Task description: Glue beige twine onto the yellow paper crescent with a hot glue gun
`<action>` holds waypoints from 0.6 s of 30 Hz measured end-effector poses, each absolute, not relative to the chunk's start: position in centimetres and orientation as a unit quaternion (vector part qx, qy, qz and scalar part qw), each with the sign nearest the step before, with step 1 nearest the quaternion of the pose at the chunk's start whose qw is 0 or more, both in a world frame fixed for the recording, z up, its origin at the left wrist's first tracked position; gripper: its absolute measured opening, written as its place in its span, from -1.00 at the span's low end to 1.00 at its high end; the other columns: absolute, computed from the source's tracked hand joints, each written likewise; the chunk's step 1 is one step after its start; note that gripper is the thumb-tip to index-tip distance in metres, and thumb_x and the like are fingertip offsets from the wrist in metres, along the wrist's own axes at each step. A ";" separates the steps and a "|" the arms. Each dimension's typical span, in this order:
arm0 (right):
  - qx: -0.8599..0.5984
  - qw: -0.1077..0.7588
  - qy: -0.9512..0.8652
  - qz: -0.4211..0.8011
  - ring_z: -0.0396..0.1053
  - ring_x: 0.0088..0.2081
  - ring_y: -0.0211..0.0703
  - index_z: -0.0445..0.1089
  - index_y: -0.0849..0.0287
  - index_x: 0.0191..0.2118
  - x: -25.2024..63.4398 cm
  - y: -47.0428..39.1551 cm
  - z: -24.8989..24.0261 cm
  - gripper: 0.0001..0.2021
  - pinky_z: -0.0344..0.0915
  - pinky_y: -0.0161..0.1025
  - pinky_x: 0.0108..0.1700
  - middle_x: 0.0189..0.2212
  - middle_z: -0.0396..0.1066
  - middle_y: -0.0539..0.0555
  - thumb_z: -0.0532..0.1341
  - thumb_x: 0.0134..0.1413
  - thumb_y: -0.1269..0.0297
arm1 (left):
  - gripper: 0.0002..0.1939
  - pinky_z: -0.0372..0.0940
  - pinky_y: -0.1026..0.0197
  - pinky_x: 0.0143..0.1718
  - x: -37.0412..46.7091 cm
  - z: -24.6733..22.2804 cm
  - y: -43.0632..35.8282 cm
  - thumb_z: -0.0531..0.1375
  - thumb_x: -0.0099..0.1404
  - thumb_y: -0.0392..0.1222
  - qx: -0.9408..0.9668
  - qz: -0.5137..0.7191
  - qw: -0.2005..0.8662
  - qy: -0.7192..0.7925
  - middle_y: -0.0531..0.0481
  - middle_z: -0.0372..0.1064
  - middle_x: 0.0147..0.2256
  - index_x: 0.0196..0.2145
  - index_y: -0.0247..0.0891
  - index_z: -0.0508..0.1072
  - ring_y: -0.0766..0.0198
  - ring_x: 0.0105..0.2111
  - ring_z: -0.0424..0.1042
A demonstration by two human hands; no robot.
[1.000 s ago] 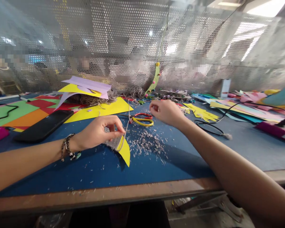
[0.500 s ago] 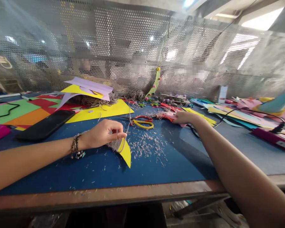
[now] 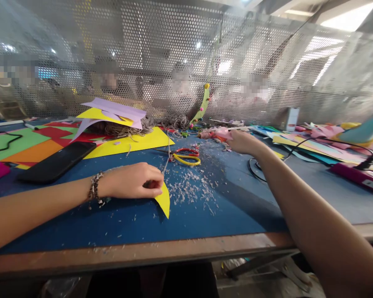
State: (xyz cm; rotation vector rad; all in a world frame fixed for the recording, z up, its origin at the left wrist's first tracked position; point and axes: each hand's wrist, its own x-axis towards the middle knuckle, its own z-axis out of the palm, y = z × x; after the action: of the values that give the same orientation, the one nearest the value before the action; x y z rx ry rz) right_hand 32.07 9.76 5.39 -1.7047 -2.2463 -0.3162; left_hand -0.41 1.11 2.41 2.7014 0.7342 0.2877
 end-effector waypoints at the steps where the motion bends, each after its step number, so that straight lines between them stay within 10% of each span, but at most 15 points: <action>1: -0.609 0.136 -0.774 -0.109 0.22 -0.57 -0.24 0.30 0.25 -0.51 31.8 9.8 5.2 -0.81 0.02 -0.28 -0.54 -0.59 0.32 0.18 0.02 -0.03 0.30 | -0.79 0.05 0.33 -0.46 -0.4 2.4 1.1 0.08 0.19 -0.21 0.942 0.109 0.173 0.267 0.11 0.20 -0.55 -0.57 -0.30 0.24 0.41 -0.53 0.16; 18: -0.572 0.107 -0.812 -0.050 0.11 -0.53 -0.31 0.08 0.16 -0.40 25.3 6.5 5.9 -0.64 0.02 -0.31 -0.52 -0.51 0.19 0.00 0.06 -0.10 -0.08 | -0.78 0.15 0.30 -0.19 -3.4 1.0 -0.2 -0.02 0.22 -0.37 0.929 0.184 0.120 0.296 0.07 0.30 -0.32 -0.38 -0.20 0.40 0.34 -0.27 0.29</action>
State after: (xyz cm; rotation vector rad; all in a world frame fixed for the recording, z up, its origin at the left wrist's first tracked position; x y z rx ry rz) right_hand 25.28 6.45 5.94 -1.6838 -2.3891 -0.1460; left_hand -3.35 -0.18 0.99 2.7150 0.8657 0.5383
